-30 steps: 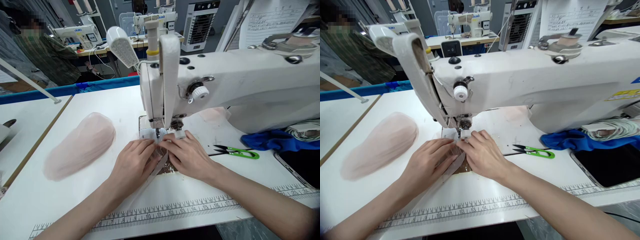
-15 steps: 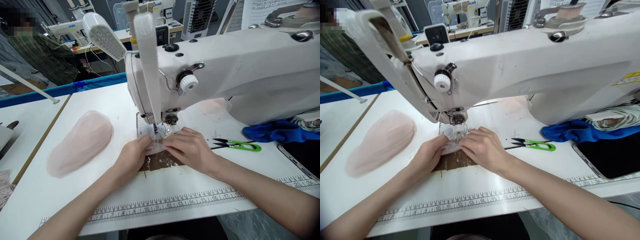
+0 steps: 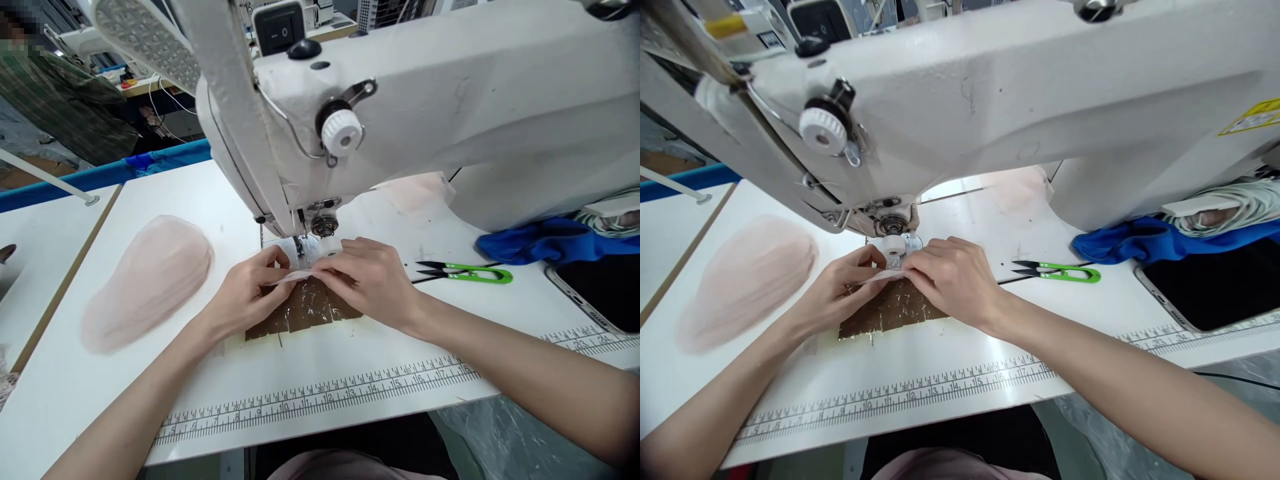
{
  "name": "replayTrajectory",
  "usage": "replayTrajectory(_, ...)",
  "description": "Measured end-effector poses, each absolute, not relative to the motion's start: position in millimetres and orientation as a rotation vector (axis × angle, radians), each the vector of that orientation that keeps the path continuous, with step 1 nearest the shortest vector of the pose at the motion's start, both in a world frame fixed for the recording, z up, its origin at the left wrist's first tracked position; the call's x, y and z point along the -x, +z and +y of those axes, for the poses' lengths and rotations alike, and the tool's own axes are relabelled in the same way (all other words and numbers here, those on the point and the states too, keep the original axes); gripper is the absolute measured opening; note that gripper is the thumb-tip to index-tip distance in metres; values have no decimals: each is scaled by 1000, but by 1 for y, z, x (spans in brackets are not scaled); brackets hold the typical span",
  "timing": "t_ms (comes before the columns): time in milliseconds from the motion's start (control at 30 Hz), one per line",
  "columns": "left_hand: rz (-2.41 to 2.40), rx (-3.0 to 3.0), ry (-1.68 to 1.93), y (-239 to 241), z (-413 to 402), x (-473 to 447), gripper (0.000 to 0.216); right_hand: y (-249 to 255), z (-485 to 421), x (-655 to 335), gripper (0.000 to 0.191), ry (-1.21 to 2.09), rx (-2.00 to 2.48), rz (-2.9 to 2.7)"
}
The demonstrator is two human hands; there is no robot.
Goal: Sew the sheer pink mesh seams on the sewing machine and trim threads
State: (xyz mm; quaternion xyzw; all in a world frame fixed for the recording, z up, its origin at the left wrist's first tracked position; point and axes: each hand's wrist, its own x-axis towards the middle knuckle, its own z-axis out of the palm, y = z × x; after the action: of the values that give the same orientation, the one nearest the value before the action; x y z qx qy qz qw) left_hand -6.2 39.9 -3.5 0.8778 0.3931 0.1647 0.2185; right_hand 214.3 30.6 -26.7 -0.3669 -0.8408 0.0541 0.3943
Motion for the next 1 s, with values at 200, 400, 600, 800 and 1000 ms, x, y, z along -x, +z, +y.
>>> replayTrajectory(200, 997, -2976, 543, -13, 19, 4, 20, -24, 24, -217, 23, 30, 868, -2359)
replayTrajectory(400, 1095, -3229, 512, -12, -1, -6, 27, -25, 23, -218, 22, -225, 740, -2446)
replayTrajectory(600, 1125, -3167, 420, -16, -3, -4, 32, -26, 22, -217, 22, -170, 744, -2452)
replayTrajectory(800, 1148, -3121, 454, -17, -1, -4, 33, -29, 23, -216, 25, -128, 762, -2424)
replayTrajectory(1000, 1175, -3085, 489, -21, 6, -2, 35, -29, 27, -215, 26, -137, 794, -2417)
